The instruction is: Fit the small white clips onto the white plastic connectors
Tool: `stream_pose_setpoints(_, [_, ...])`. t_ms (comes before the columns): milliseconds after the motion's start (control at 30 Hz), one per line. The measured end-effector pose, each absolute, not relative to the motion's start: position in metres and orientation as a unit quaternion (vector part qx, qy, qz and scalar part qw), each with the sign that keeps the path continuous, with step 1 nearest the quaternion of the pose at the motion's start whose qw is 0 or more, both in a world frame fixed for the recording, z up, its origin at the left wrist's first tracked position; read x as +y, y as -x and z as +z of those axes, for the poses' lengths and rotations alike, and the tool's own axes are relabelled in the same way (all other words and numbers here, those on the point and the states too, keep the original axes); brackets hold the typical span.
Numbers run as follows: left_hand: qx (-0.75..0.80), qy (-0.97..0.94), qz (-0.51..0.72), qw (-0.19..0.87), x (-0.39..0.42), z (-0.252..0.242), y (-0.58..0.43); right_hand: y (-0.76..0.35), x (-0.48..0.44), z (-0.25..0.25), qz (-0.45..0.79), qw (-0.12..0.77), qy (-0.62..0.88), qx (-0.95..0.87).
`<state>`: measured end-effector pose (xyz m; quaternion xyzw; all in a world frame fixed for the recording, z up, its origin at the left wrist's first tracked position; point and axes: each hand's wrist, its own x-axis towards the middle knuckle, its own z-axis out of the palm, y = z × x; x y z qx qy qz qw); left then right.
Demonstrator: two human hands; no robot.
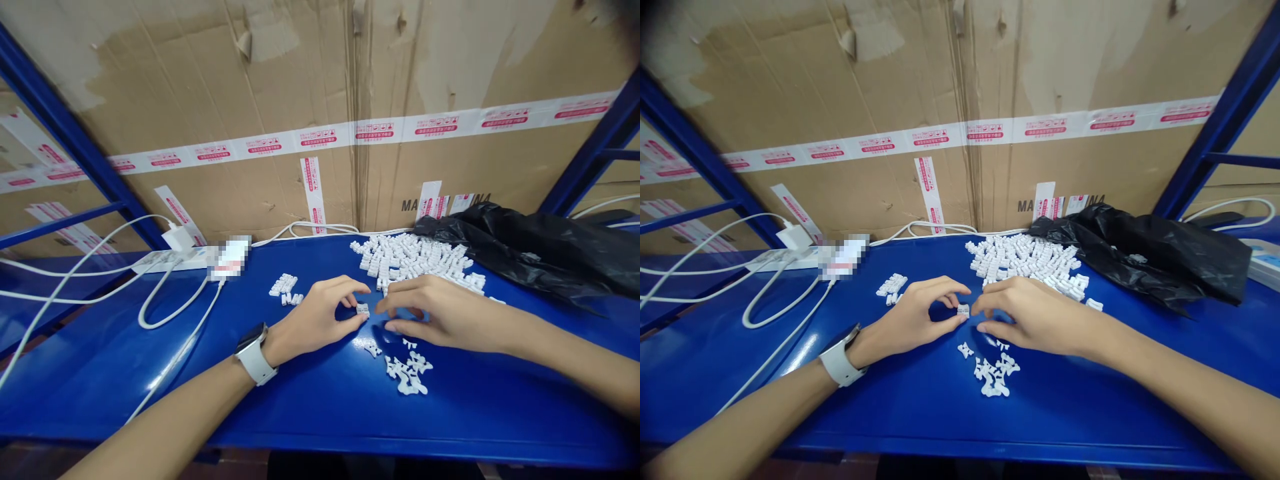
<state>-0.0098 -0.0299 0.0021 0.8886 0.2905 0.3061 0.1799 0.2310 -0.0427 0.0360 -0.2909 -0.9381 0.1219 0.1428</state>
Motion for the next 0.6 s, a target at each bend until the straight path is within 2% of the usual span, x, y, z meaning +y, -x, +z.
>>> stream_pose_setpoints(267, [0.275,-0.911,0.269,0.147,-0.029,0.005,0.013,-0.248,-0.036,0.038,0.255,0.079,0.271,-0.925])
stream_pose_setpoints(367, [0.277,-0.912,0.264,0.148,-0.030,0.007,0.013,-0.246,-0.036,0.032,0.248,0.084,0.276,-0.925])
stream_pose_setpoints(600, [0.272,-0.911,0.260,0.171,-0.029,0.010,0.013,-0.238,-0.032,0.020,0.168,0.158,0.302,-0.925])
